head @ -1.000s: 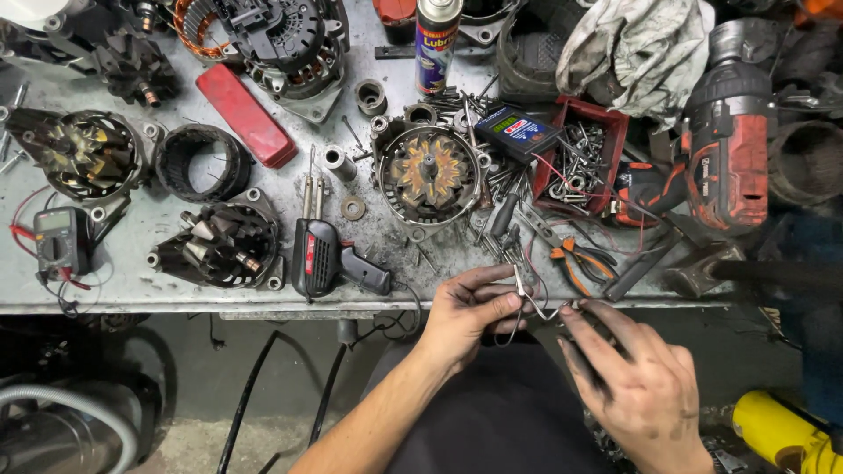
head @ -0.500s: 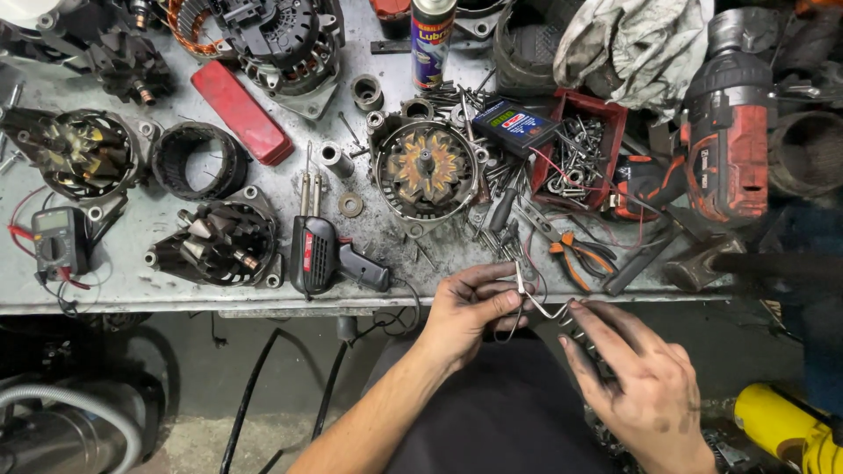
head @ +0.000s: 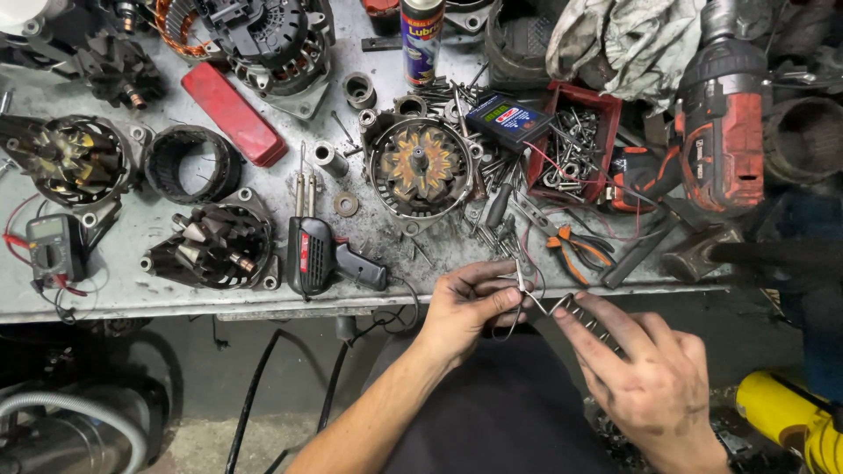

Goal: The person works on a small electrical component, using a screwdriver to adjust a wire and pliers to bend and shape it. They also handle a metal spring, manipulating it with their hands and tools on a cluttered workbench.

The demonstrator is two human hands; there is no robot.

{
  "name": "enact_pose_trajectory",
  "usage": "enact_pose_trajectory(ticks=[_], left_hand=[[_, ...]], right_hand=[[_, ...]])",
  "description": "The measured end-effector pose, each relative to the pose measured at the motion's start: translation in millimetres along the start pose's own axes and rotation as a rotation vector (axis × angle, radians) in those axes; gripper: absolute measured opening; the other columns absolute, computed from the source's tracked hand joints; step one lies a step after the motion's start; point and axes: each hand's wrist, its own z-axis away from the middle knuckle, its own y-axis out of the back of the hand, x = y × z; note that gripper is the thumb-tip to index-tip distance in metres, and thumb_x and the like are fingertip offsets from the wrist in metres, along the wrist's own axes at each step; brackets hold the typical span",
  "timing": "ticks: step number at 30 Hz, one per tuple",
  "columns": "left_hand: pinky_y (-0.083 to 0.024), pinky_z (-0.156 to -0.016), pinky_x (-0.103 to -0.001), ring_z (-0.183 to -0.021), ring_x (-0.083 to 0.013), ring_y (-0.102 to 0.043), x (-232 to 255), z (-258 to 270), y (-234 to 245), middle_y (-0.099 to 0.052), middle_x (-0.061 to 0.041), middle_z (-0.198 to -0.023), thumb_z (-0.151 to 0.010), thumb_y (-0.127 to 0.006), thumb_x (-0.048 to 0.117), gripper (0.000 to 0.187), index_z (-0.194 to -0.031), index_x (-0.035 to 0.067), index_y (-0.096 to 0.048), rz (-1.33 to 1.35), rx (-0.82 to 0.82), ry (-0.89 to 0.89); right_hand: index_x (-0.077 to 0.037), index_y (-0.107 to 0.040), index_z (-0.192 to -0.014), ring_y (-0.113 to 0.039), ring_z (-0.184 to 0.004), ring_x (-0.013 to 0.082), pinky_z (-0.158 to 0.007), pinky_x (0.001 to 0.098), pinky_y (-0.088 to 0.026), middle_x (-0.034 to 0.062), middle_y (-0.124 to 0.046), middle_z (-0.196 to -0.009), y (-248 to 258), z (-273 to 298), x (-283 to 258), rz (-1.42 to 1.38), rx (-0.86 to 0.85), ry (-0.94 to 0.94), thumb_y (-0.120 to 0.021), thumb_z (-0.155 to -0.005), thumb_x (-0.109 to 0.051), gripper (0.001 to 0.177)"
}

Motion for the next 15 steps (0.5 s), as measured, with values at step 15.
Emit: enact_pose_trajectory(ticks=[15], left_hand=[[-0.065, -0.079, -0.033, -0.095, -0.0256, -0.075, 1.5, -1.0, 1.7, -0.074, -0.019, -0.116, -0.092, -0.069, -0.006, 0.041, -0.132, -0.002, -0.064, 0.050, -0.055, 0.004]], right_hand=[[-0.019, -0.075, -0.125, -0.068, -0.088, 0.0112, -0.072, 0.0268, -0.044, -0.0037, -0.072, -0.126, 6.6, -10.2, 4.7, -0.251, -0.080, -0.123, -0.078, -0.081, -0.025, 0.045]])
